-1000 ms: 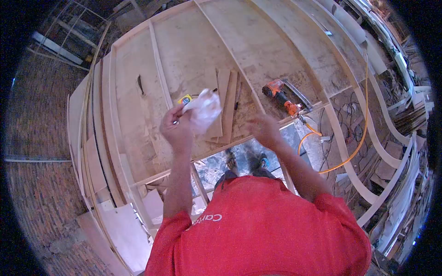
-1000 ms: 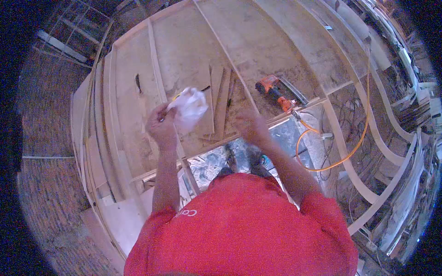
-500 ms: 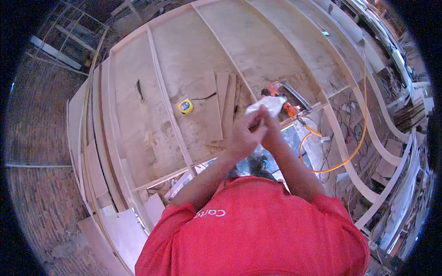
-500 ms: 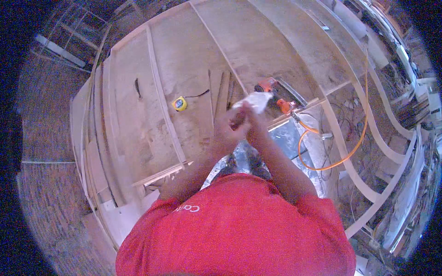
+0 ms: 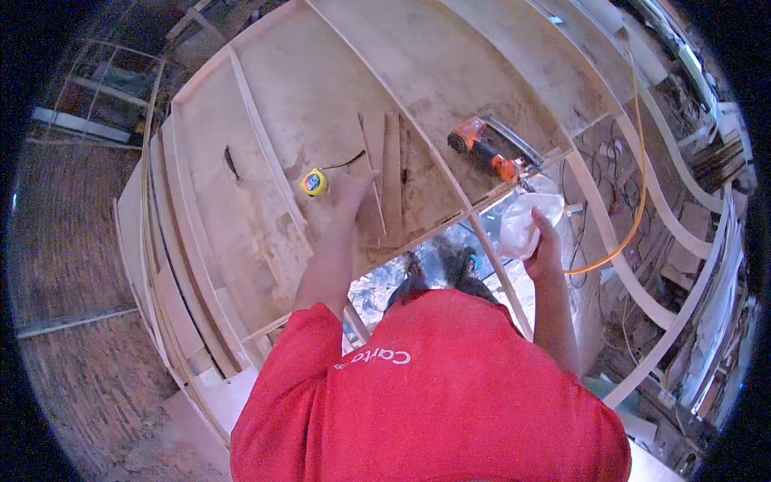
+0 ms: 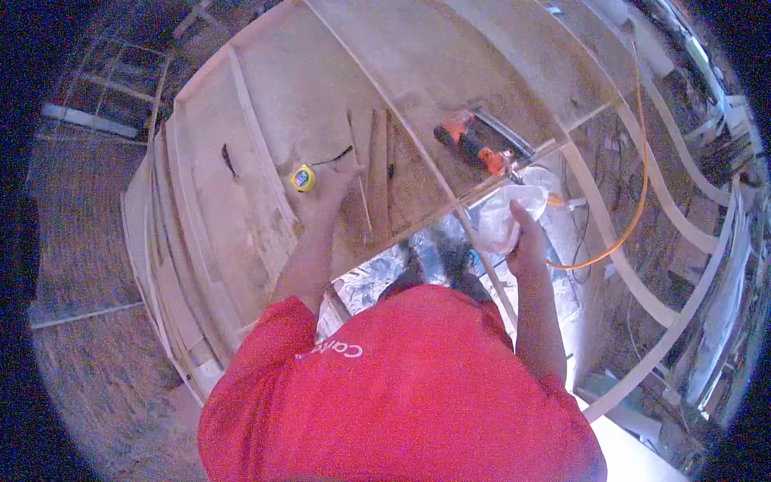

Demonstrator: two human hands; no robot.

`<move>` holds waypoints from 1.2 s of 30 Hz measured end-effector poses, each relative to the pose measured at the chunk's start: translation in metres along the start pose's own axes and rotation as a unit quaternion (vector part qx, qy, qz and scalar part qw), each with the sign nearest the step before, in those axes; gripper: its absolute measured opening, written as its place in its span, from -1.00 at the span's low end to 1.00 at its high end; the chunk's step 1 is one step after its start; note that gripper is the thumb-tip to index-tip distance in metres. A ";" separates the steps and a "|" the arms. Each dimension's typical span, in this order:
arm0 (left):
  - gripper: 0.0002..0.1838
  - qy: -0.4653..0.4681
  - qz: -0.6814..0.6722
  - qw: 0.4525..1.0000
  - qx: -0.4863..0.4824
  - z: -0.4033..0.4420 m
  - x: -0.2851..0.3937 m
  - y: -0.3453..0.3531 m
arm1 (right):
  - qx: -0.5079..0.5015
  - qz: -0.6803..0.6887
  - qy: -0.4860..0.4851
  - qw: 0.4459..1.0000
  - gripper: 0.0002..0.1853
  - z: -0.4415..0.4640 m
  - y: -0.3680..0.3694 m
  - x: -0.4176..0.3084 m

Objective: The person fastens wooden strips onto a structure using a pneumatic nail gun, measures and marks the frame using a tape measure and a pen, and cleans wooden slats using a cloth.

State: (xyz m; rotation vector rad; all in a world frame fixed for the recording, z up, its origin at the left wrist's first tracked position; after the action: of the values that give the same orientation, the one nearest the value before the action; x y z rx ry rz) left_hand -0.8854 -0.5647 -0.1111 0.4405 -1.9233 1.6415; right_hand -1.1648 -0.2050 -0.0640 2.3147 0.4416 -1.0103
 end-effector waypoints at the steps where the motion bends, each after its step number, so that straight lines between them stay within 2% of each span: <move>1: -0.11 0.021 0.026 0.999 -0.013 -0.006 0.012 -0.005 | 0.010 -0.012 -0.006 1.000 -0.44 -0.002 -0.007 0.000; 4: -0.06 -0.032 -0.011 0.997 -0.064 -0.003 0.002 0.009 | 0.037 -0.019 -0.032 0.999 -0.45 -0.002 -0.028 0.002; 5: -0.16 -0.036 -0.058 0.996 -0.061 0.014 -0.028 0.032 | 0.036 -0.023 -0.043 0.998 -0.47 -0.003 -0.034 0.004; 7: -0.25 -0.040 -0.099 0.993 -0.058 0.022 -0.039 0.032 | 0.041 -0.001 -0.028 0.999 -0.47 -0.007 -0.038 0.005; 9: -0.41 -0.092 -0.246 0.955 -0.136 0.026 -0.049 0.039 | 0.043 0.019 -0.013 0.999 -0.47 -0.007 -0.040 0.005; 10: -0.46 -0.110 -0.290 0.937 -0.161 0.030 -0.057 0.042 | 0.051 0.011 -0.019 0.998 -0.47 -0.006 -0.044 0.004; 12: -0.58 -0.220 -0.325 0.890 -0.231 0.049 -0.110 0.079 | 0.079 0.006 -0.010 0.997 -0.45 -0.009 -0.046 0.002; 13: -0.58 -0.219 -0.321 0.891 -0.233 0.047 -0.109 0.077 | 0.081 0.010 -0.009 0.997 -0.45 -0.008 -0.047 0.003; 15: -0.54 -0.179 -0.344 0.907 -0.163 0.049 -0.102 0.063 | 0.064 0.021 -0.035 0.997 -0.39 -0.004 -0.049 -0.002; 16: -0.54 -0.178 -0.340 0.908 -0.167 0.050 -0.100 0.065 | 0.068 0.025 -0.034 0.997 -0.39 -0.003 -0.052 -0.002; 18: -0.45 0.020 -0.289 0.957 0.026 0.060 -0.079 0.031 | 0.055 0.021 -0.025 0.998 -0.42 -0.002 -0.054 -0.001; 19: -0.45 0.023 -0.288 0.957 0.021 0.062 -0.082 0.034 | 0.060 0.025 -0.025 0.998 -0.42 -0.003 -0.055 -0.003; 20: -0.39 0.046 -0.095 0.994 -0.016 0.065 -0.081 0.042 | 0.056 0.024 -0.028 0.998 -0.43 -0.004 -0.054 -0.005; 22: -0.33 0.076 0.101 0.991 -0.054 0.060 -0.066 0.061 | 0.058 0.026 -0.035 0.997 -0.44 -0.005 -0.054 -0.007; 24: -0.23 0.101 0.190 0.973 0.089 0.005 0.020 0.024 | 0.075 0.015 -0.046 0.996 -0.49 -0.006 -0.057 -0.009; 25: -0.23 0.110 0.186 0.973 0.085 0.002 0.018 0.034 | 0.082 0.019 -0.053 0.995 -0.49 -0.005 -0.059 -0.008; 27: -0.09 0.068 0.156 0.981 0.094 0.001 0.012 0.072 | 0.075 0.035 0.010 0.997 -0.55 -0.002 -0.065 0.001; 28: -0.04 0.008 0.145 0.989 0.025 -0.002 0.022 0.074 | 0.094 0.026 -0.010 0.995 -0.61 -0.006 -0.061 -0.007; 29: -0.01 0.001 0.132 0.991 -0.029 -0.004 0.031 0.079 | 0.076 0.012 0.050 0.996 -0.51 0.002 -0.077 0.011; 30: 0.01 -0.007 0.119 0.989 -0.083 -0.006 0.042 0.083 | 0.104 -0.012 0.022 0.994 -0.52 0.000 -0.080 0.006; 31: 0.03 0.020 0.135 0.988 -0.071 -0.006 0.039 0.085 | 0.091 -0.008 -0.005 0.996 -0.54 0.016 -0.100 0.023; 32: 0.05 0.047 0.147 0.986 -0.057 -0.006 0.039 0.088 | 0.121 -0.042 -0.003 0.992 -0.57 0.010 -0.096 0.012; 33: 0.00 0.035 0.092 0.995 -0.021 -0.004 0.043 0.090 | 0.135 -0.022 -0.003 0.991 -0.61 0.007 -0.094 0.008; 35: -0.05 0.064 0.039 0.991 -0.113 -0.022 0.080 0.070 | 0.136 0.014 -0.029 0.990 -0.62 -0.008 -0.077 -0.017; 36: -0.05 0.051 0.055 0.991 -0.114 -0.007 0.063 0.079 | 0.132 0.016 -0.063 0.989 -0.59 0.002 -0.087 -0.008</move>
State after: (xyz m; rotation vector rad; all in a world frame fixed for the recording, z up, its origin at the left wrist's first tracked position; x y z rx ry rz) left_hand -0.9798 -0.5357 -0.1346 0.1595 -2.0578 1.4574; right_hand -1.2153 -0.1388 -0.0912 2.4602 0.2301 -1.2571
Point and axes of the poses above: each hand's wrist, its own z-axis towards the middle knuckle, its own y-axis out of the palm, x = y × z, the point moved 8 cm from there along z, towards the middle knuckle, and after that the axes turned 8 degrees about -z, right-handed, at the moved point
